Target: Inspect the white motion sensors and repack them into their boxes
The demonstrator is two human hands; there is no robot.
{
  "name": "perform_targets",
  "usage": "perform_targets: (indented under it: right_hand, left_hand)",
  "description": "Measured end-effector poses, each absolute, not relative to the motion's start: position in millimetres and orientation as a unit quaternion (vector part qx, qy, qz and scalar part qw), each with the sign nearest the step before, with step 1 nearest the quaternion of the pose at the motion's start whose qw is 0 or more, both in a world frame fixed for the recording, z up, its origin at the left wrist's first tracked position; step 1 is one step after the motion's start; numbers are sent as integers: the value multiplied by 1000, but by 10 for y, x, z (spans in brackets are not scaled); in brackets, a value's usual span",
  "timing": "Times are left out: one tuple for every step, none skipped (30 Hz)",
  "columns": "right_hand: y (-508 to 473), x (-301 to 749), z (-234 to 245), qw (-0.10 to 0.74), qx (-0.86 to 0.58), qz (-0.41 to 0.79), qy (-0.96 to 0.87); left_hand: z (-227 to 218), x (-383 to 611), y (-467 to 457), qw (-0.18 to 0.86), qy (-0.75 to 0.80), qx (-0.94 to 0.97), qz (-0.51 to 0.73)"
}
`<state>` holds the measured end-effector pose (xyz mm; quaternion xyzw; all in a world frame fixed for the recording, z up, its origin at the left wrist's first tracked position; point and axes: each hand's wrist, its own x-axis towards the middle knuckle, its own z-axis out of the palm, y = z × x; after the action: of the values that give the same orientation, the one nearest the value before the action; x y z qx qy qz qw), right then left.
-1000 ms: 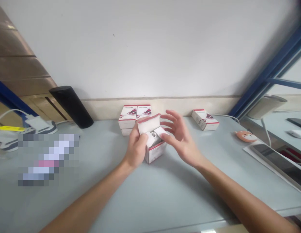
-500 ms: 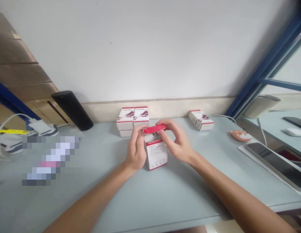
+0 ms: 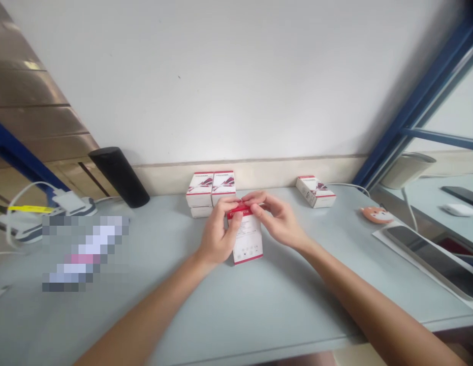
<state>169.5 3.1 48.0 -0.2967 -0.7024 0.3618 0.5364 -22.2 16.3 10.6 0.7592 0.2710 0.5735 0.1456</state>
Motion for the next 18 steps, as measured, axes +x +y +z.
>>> perform_targets:
  right_hand:
    - [45, 1680, 460, 544, -300, 351, -701]
    - [56, 1668, 443, 552, -303, 338, -700]
    - [64, 1660, 430, 558, -306, 323, -701]
    - [69, 1657, 420, 562, -307, 304, -705]
    - [70, 1658, 411, 564, -310, 285, -710]
    - [66, 1662, 402, 563, -314, 264, -718]
    - [59, 1666, 393, 558, -318, 247, -726]
    - [46, 1669, 381, 548, -323, 239, -734]
    - [29, 1668, 368, 534, -329, 245, -739]
    - [7, 1660, 352, 516, -336, 265, -742]
    - [-20, 1643, 335, 493, -342, 297, -743]
    - [-49, 1619, 318, 472, -346, 331, -740]
    - [-81, 1588, 302, 459, -348, 358, -735]
    - [-112, 1552, 290, 456, -348, 373, -729]
    - [-139, 1514, 283, 463, -349, 375, -723]
    - [-158, 1476, 283, 477, -352, 364, -719]
    - [-166, 1441, 295, 497, -359, 338, -714]
    - [-159, 1409, 319, 518, -370, 298, -711]
  left_hand:
    - [104, -221, 174, 144, 268, 762, 572]
    - [103, -217, 180, 143, 263, 763, 572]
    - [105, -209, 180, 144, 259, 764, 573]
    - [108, -199, 177, 144, 258, 764, 573]
    - [114, -188, 170, 147, 259, 762, 575]
    - [124, -177, 163, 151, 265, 755, 580]
    - [138, -169, 156, 154, 276, 741, 592]
    - [156, -165, 151, 157, 291, 717, 614]
    - [180, -164, 150, 161, 312, 683, 640]
    - [207, -168, 152, 165, 336, 643, 668]
    - [236, -177, 156, 168, 358, 605, 691]
    - [267, -190, 163, 167, 372, 576, 708]
    - [297, -208, 170, 162, 377, 560, 720]
    - [325, -229, 179, 150, 374, 556, 727]
    - [351, -254, 189, 134, 364, 561, 732]
    - [375, -285, 201, 117, 355, 570, 732]
    - [397, -322, 218, 104, 352, 581, 726]
    - [417, -368, 241, 95, 358, 593, 715]
